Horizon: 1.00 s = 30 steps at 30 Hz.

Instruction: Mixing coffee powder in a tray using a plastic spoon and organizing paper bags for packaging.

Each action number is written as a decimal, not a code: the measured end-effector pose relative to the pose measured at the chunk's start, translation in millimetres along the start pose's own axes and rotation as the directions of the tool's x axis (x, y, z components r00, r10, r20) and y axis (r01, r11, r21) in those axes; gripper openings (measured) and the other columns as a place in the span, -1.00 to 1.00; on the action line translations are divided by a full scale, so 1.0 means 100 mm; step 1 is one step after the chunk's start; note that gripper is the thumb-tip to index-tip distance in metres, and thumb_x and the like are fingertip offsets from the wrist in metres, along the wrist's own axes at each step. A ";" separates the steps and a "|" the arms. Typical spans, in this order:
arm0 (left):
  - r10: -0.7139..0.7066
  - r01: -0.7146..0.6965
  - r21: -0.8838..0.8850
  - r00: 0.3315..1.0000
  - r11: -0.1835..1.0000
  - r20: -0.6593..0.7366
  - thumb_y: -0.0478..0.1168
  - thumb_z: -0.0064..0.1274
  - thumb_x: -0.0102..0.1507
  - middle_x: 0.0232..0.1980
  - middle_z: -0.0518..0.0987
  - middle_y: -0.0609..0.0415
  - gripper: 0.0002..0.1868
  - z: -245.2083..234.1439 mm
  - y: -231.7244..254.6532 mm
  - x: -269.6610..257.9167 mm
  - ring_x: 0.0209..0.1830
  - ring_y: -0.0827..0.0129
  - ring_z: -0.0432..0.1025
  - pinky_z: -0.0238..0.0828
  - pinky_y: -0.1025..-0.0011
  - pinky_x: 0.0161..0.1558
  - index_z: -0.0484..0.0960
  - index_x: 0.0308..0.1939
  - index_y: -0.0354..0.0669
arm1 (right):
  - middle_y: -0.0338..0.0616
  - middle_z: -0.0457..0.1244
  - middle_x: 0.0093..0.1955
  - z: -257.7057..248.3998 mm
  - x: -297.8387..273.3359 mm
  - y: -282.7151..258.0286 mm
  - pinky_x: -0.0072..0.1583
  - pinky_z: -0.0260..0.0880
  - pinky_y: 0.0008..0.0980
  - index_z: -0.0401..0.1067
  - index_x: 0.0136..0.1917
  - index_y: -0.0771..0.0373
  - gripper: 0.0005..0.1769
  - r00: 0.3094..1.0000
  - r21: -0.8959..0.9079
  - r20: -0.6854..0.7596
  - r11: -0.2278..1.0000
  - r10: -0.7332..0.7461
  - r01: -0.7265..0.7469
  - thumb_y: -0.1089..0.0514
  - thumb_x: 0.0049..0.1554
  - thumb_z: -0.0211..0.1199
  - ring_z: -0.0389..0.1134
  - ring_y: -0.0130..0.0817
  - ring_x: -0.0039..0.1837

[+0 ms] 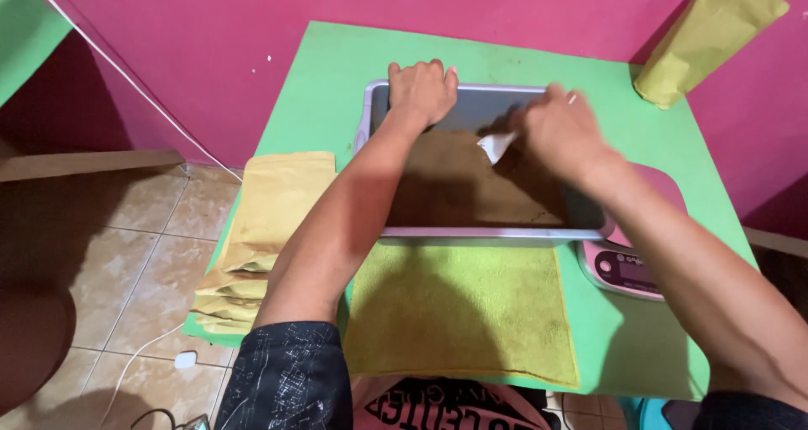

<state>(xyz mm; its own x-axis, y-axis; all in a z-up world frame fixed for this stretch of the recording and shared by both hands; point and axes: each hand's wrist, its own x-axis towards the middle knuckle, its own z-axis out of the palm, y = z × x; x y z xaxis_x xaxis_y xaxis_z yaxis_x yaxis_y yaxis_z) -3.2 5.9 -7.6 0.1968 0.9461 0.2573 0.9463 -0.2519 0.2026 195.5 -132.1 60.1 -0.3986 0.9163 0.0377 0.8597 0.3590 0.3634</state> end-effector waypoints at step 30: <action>0.054 -0.053 0.019 0.996 0.998 -0.074 0.11 -0.42 0.42 -0.34 0.69 -0.03 -0.46 0.09 -0.06 0.07 -0.35 -0.06 0.54 0.17 0.02 0.08 0.66 -0.21 -0.07 | -0.17 0.47 0.07 0.02 0.04 -0.07 0.21 0.45 -0.12 0.55 0.18 -0.05 -0.60 0.899 -0.160 0.428 0.987 0.091 -0.023 -0.24 0.21 0.18 0.33 -0.14 0.36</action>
<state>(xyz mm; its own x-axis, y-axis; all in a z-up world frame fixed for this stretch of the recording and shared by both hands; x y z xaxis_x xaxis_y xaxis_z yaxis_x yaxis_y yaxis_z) -5.4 15.9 -15.5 0.2281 0.9135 0.3367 0.9394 -0.2974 0.1704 189.0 -130.3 55.6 -0.1436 0.9325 -0.3314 0.8064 0.3044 0.5070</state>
